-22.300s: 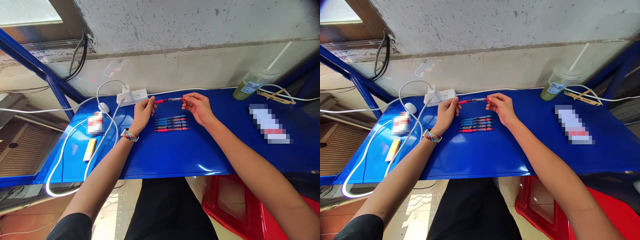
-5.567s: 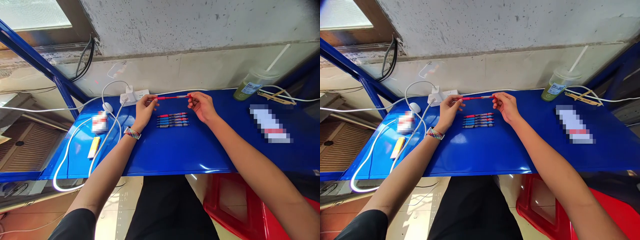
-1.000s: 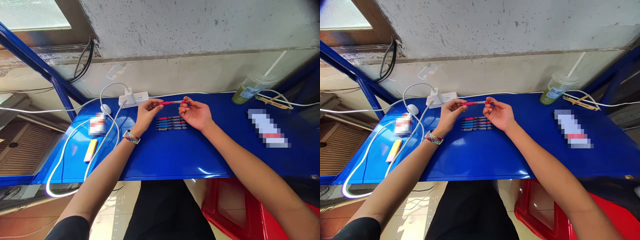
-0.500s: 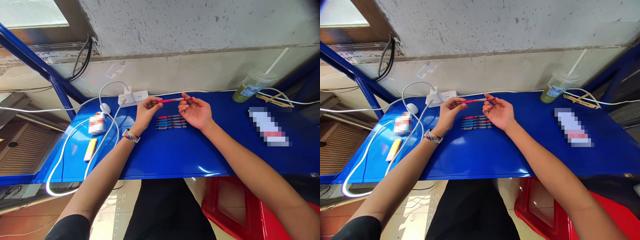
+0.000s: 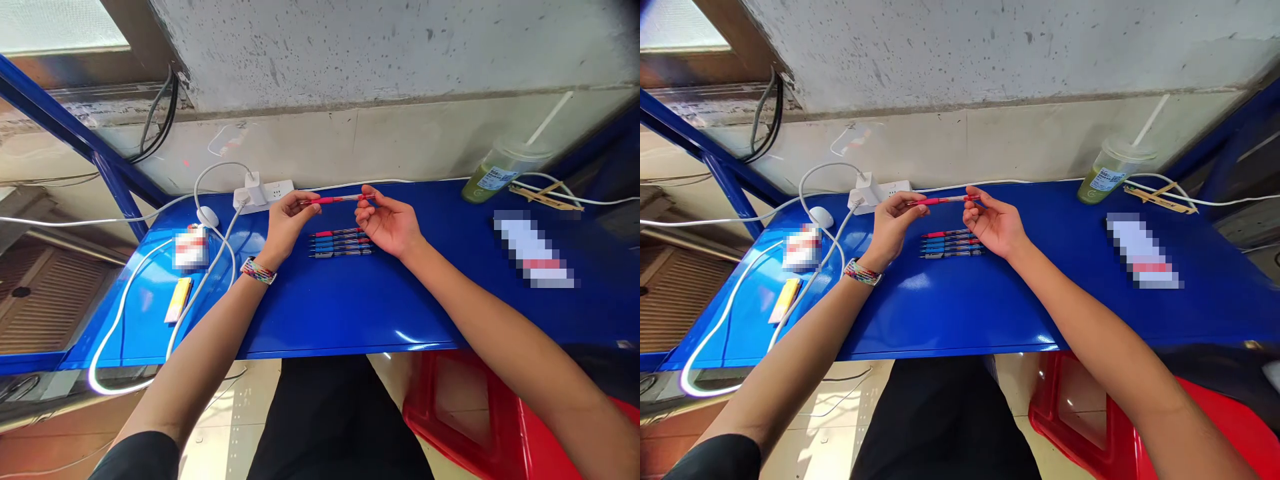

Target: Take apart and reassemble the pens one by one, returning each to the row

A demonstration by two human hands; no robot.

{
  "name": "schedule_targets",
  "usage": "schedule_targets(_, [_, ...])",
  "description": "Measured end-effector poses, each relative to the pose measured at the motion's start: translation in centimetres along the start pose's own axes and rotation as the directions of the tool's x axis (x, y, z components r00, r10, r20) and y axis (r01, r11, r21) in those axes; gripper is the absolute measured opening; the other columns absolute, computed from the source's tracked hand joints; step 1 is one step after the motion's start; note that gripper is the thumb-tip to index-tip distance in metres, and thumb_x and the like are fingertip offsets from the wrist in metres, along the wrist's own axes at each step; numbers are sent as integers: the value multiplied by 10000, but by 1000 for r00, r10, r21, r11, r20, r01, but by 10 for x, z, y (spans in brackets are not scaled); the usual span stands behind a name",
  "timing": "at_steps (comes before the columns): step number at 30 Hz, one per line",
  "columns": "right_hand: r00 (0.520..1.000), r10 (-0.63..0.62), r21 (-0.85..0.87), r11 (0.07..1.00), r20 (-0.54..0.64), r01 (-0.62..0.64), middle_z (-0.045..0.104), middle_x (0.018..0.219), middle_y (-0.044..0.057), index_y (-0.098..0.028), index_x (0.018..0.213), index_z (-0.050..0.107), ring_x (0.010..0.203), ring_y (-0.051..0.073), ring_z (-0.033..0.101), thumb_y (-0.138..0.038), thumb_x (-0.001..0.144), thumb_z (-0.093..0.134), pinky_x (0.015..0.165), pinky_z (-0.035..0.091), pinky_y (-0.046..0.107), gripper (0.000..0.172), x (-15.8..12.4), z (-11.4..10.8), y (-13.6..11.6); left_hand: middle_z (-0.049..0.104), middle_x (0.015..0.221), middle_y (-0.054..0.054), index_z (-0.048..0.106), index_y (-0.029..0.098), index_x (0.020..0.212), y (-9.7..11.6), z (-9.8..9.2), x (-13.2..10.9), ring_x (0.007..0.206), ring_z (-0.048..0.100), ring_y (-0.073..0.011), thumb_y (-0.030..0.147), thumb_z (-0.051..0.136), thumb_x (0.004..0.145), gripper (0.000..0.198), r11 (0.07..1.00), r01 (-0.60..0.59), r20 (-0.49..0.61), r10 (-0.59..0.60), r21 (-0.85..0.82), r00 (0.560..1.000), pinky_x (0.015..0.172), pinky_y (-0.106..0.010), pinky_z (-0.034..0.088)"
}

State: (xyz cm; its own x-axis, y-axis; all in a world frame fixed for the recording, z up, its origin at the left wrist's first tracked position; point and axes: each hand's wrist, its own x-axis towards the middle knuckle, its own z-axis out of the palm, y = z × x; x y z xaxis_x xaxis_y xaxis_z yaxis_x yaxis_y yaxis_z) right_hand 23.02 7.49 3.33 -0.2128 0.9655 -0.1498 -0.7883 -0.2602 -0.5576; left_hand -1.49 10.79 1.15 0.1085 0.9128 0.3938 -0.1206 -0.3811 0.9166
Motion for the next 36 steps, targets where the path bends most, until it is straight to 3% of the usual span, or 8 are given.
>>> schedule_targets(6, [999, -25, -79, 996, 42, 28, 737, 889, 1, -238, 1075, 753, 722, 108, 653, -152, 1024, 695, 738, 651, 243, 116, -2, 1, 1, 851, 978, -40, 850, 226, 1042, 1, -3, 2, 890, 824, -171, 296, 955, 859, 222, 1000, -9, -4, 9, -18, 1000, 904, -338, 702])
schedule_targets(11, [998, -14, -43, 999, 66, 17, 720, 902, 9, -236, 1129, 781, 741, 121, 651, -257, 1052, 671, 794, 672, 280, 136, -7, 4, -1, 841, 915, -34, 859, 235, 1048, 2, -2, 0, 878, 822, -175, 302, 940, 871, 206, 1000, 5, 7, -5, -27, 1000, 890, -342, 701])
schedule_targets(16, [999, -16, 4, 1000, 46, 15, 655, 820, -10, -231, 1023, 759, 665, 112, 573, -160, 1035, 614, 832, 671, 286, 162, -6, 4, -1, 847, 960, -36, 854, 235, 1046, 3, 0, -1, 893, 825, -177, 302, 950, 858, 222, 1000, 5, 23, -4, -31, 1000, 906, -351, 706])
schedule_targets(21, [996, -49, -67, 996, 69, 54, 684, 867, -10, -264, 1092, 763, 710, 136, 603, -207, 1001, 669, 839, 680, 340, 143, -5, 3, 0, 845, 973, -39, 846, 236, 1039, 2, 0, -1, 896, 828, -185, 313, 955, 859, 224, 1000, 2, 24, -2, -20, 1000, 916, -366, 714])
schedule_targets(27, [998, -60, 6, 998, 18, 60, 613, 759, -23, -244, 968, 711, 590, 116, 482, -141, 934, 637, 771, 668, 303, 130, -1, 0, 1, 847, 973, -37, 857, 229, 1028, 2, 2, -3, 884, 833, -174, 286, 957, 840, 220, 1000, 6, 36, -5, -17, 999, 899, -342, 707])
schedule_targets(33, [998, -54, 14, 998, 31, 54, 660, 831, 9, -226, 1116, 763, 685, 146, 583, -266, 967, 656, 699, 623, 299, 188, -4, 0, 0, 832, 946, -40, 847, 227, 1047, -2, 1, -2, 891, 835, -187, 316, 951, 851, 239, 1000, 7, 40, -7, -2, 999, 915, -369, 717])
schedule_targets(36, [997, -62, 4, 998, 41, 62, 658, 825, 1, -230, 1127, 763, 676, 136, 579, -247, 955, 662, 686, 613, 287, 201, -2, -1, 0, 833, 947, -41, 844, 227, 1045, -3, 2, -2, 887, 834, -188, 318, 950, 849, 240, 1000, 10, 40, -10, 3, 999, 918, -378, 720])
